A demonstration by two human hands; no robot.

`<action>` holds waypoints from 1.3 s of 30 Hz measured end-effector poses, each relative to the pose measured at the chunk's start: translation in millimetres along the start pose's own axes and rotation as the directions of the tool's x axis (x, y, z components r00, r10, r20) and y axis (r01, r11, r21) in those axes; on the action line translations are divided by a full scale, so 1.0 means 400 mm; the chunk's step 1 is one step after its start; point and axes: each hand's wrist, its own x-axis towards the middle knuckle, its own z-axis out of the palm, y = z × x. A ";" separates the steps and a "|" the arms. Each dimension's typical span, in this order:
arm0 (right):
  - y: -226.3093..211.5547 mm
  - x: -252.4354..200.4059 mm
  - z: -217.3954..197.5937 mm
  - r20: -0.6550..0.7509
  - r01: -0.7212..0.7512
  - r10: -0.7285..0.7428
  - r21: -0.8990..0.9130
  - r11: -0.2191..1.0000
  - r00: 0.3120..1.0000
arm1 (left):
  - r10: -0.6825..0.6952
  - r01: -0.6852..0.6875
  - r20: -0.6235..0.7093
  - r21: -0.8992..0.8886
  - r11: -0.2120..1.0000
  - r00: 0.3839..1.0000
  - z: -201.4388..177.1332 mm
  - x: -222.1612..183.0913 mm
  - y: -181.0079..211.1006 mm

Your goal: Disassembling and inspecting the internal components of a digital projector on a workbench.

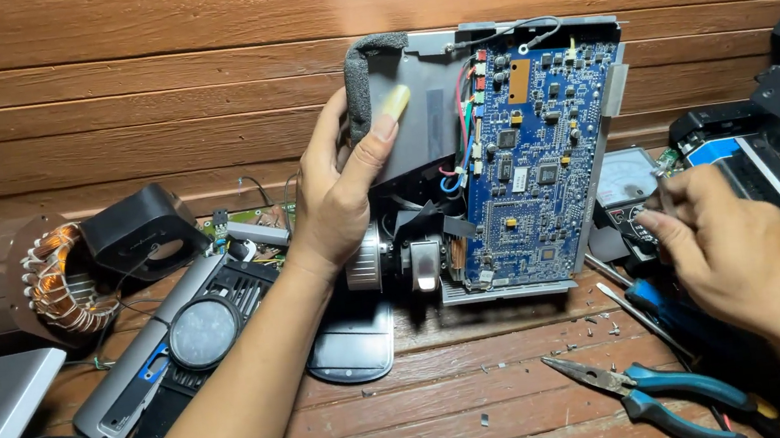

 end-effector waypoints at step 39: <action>-0.076 -0.044 0.041 0.243 0.084 -0.019 -0.260 0.962 0.970 | -0.145 0.151 -0.040 0.316 0.937 0.989 -0.015 -0.013 0.026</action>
